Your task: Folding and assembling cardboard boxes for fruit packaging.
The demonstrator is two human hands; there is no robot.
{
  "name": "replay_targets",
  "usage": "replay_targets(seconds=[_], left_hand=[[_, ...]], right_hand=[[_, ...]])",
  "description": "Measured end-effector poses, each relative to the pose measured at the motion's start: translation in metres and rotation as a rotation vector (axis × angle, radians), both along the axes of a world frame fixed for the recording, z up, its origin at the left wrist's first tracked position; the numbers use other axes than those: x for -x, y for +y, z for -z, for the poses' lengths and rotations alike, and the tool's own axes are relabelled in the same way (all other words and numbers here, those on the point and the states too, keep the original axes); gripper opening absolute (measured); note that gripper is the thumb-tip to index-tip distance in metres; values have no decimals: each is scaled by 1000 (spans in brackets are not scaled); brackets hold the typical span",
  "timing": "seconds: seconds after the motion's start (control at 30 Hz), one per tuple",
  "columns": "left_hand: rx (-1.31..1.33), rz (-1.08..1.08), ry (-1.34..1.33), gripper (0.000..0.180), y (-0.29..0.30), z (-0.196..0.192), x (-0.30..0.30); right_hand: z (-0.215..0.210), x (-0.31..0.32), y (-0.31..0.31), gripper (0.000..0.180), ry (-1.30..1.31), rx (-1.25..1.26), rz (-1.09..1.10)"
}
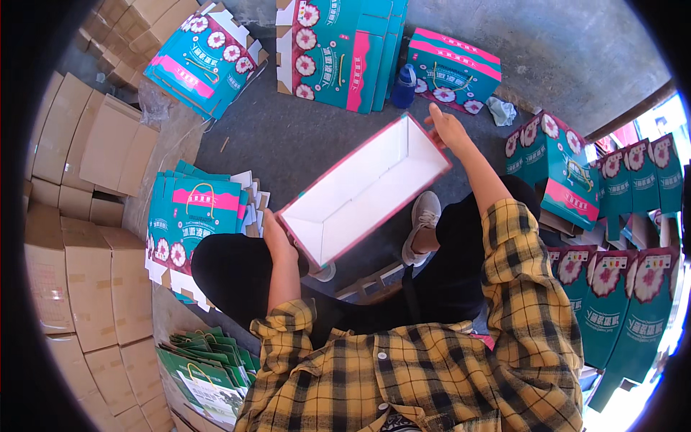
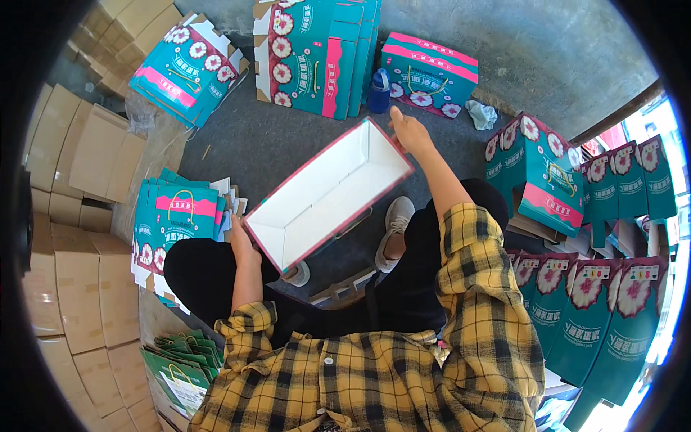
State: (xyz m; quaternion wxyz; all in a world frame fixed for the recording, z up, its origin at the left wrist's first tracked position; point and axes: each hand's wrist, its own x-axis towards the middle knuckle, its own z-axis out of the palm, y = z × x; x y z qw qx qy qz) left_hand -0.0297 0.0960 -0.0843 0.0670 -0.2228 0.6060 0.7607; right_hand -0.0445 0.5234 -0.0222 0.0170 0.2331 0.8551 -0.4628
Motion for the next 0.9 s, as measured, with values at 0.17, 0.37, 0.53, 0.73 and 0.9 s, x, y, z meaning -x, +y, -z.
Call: replay_targets(seconds=[0.17,0.37,0.53,0.73,0.9], left_hand=[[-356,100,-235,54,19,3,-9],[-535,216,-272,46,10,-6,-4],[-173,305,357,45,11,-17,-4],[-72,123,170,51,18,-27,-11],[-87,204,155,54,10,21,-13]], right_hand=[[-1,-12,-14,71,-356,205,74],[-27,-28,-11,61,-189,388,-10],[-35,-32,13,56,160,655,-153],[-30,-38,-6,67,50,509,123],[-6,-46,4,71,173,524,-11]])
